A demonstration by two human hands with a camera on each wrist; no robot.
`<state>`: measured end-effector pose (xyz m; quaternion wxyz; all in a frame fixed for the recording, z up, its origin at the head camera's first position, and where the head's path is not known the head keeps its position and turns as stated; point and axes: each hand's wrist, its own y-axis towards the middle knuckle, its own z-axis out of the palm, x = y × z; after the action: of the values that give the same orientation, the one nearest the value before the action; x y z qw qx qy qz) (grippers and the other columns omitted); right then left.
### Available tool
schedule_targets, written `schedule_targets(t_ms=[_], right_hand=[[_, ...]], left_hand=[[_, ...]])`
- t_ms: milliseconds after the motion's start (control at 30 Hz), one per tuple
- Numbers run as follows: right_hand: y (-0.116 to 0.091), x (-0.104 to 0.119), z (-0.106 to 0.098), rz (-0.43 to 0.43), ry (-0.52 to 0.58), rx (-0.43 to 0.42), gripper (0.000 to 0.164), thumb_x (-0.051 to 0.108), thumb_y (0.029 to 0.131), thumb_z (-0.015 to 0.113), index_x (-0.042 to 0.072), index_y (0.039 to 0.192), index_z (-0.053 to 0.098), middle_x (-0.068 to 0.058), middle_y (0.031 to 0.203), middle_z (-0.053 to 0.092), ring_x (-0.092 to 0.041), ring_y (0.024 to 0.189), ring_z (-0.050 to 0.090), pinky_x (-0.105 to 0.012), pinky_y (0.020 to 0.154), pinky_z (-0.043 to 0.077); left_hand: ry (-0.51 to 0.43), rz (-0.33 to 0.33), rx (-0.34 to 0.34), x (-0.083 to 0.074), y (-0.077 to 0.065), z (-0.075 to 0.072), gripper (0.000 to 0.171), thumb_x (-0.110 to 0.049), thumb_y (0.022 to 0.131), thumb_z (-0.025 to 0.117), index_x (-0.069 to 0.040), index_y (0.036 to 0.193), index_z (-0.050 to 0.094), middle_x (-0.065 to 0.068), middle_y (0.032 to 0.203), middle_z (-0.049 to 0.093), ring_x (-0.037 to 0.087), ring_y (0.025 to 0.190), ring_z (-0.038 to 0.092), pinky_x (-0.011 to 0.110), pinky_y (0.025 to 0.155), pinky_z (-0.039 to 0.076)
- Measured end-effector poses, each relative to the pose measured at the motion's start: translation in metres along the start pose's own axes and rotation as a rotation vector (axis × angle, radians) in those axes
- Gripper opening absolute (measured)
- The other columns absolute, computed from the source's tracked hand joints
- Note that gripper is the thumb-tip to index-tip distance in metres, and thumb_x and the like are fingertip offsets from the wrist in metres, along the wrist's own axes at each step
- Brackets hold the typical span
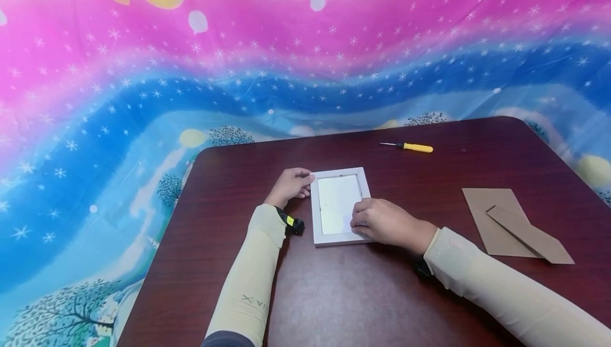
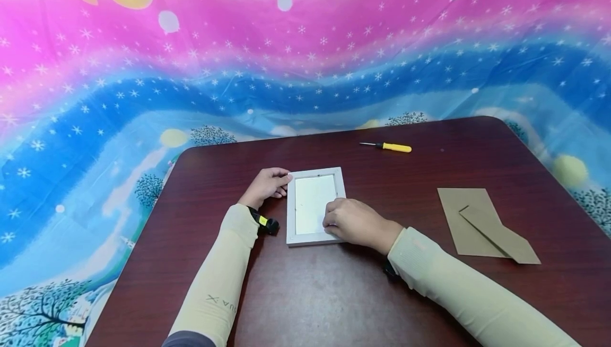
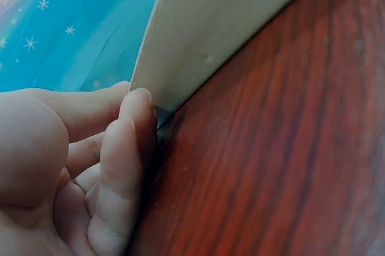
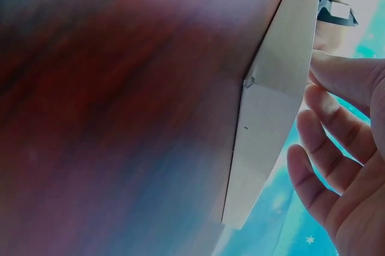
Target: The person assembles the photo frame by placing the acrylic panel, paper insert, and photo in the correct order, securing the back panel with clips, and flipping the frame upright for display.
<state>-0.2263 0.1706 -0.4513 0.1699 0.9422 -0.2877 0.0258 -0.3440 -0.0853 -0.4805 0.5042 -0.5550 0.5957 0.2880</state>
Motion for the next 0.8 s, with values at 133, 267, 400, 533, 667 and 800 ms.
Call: schedule_targets(t_ms=[133, 267, 400, 533, 667, 800], right_hand=[[-0.001, -0.001, 0.000, -0.009, -0.004, -0.014, 0.008, 0.013, 0.077, 0.083, 0.014, 0.083, 0.077, 0.006, 0.079, 0.062, -0.006, 0.073, 0.057, -0.025, 0.067, 0.053], [-0.002, -0.002, 0.000, -0.018, -0.004, -0.028, 0.009, 0.012, 0.077, 0.083, 0.014, 0.082, 0.077, 0.007, 0.078, 0.061, -0.006, 0.072, 0.056, -0.024, 0.066, 0.053], [-0.004, -0.004, 0.000, -0.024, -0.008, -0.040, 0.008, 0.012, 0.077, 0.083, 0.015, 0.082, 0.076, 0.007, 0.078, 0.061, -0.006, 0.072, 0.056, -0.025, 0.066, 0.053], [-0.007, -0.005, -0.002, -0.039, -0.013, -0.063, 0.009, 0.011, 0.076, 0.083, 0.014, 0.081, 0.076, 0.007, 0.078, 0.061, -0.006, 0.073, 0.056, -0.026, 0.066, 0.053], [-0.011, -0.005, -0.004, -0.038, -0.016, -0.069, 0.009, 0.011, 0.076, 0.082, 0.014, 0.081, 0.076, 0.007, 0.078, 0.061, -0.006, 0.072, 0.055, -0.026, 0.066, 0.053], [-0.016, -0.004, -0.008, -0.009, -0.019, -0.062, 0.008, 0.012, 0.077, 0.082, 0.013, 0.082, 0.076, 0.007, 0.079, 0.060, -0.006, 0.072, 0.055, -0.025, 0.066, 0.053]], left_hand=[[0.007, -0.002, 0.001, 0.000, 0.001, 0.000, 0.030, -0.024, 0.097, 0.064, -0.005, 0.120, 0.064, 0.014, 0.085, 0.064, 0.022, 0.067, 0.064, 0.029, 0.060, 0.056], [0.013, -0.003, 0.002, 0.000, 0.001, -0.001, 0.031, -0.025, 0.097, 0.064, -0.005, 0.120, 0.063, 0.014, 0.086, 0.064, 0.022, 0.068, 0.064, 0.030, 0.061, 0.056], [0.007, -0.002, 0.008, 0.001, 0.003, -0.001, 0.031, -0.025, 0.097, 0.064, -0.005, 0.121, 0.063, 0.014, 0.087, 0.065, 0.022, 0.068, 0.064, 0.030, 0.061, 0.056], [-0.003, -0.007, 0.016, 0.002, 0.004, -0.001, 0.032, -0.025, 0.096, 0.065, -0.005, 0.121, 0.063, 0.014, 0.086, 0.065, 0.020, 0.066, 0.064, 0.030, 0.060, 0.056], [0.000, -0.011, 0.016, 0.002, 0.004, -0.001, 0.032, -0.025, 0.096, 0.065, -0.005, 0.121, 0.063, 0.014, 0.087, 0.065, 0.020, 0.066, 0.064, 0.030, 0.061, 0.056], [0.010, -0.012, 0.012, 0.002, 0.003, -0.002, 0.033, -0.026, 0.096, 0.065, -0.005, 0.122, 0.062, 0.014, 0.087, 0.065, 0.021, 0.067, 0.064, 0.030, 0.061, 0.056]])
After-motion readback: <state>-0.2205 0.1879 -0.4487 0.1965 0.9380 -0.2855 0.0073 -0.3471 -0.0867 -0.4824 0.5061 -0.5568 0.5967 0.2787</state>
